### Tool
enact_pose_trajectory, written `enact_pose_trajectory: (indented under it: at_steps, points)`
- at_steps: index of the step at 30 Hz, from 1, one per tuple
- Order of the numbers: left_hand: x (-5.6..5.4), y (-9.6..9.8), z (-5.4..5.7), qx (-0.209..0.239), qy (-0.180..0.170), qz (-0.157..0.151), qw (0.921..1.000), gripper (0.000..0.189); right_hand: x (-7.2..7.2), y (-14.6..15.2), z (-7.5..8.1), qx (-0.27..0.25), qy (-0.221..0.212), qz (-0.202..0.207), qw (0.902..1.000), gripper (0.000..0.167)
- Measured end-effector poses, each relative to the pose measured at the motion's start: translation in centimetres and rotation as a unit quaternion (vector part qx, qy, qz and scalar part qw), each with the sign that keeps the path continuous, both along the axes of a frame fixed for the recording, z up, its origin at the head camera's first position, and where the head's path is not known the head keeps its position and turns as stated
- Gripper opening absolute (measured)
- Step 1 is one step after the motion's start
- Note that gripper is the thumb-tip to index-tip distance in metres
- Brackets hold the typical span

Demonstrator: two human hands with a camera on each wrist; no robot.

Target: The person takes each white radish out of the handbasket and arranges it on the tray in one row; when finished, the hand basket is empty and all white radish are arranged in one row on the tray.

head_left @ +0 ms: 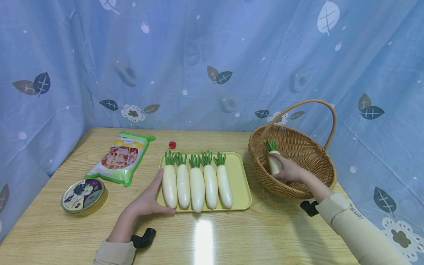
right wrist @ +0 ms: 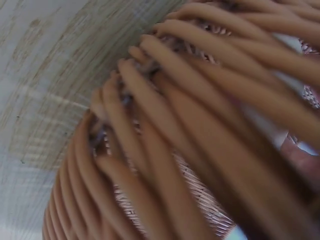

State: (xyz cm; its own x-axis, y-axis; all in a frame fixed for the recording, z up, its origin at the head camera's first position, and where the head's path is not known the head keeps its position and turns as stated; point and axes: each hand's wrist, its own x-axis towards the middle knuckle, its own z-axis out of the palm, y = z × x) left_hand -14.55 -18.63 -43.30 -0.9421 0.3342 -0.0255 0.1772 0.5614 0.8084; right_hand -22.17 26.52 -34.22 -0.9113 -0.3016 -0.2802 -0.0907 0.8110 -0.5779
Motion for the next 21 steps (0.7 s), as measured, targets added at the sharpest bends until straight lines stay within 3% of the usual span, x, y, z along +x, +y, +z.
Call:
enact_pose_trajectory:
  at_steps: [11, 21]
  points:
    - [0.0, 0.0, 0.0, -0.003, 0.002, 0.002, 1.0, 0.137, 0.5, 0.2, 1.5, -0.066, 0.002, -0.023, 0.9975, 0.085]
    - [0.0, 0.0, -0.1, 0.001, 0.002, 0.0, 1.0, 0.137, 1.2, 0.4, 3.0, -0.082, 0.038, -0.041, 0.9951, 0.082]
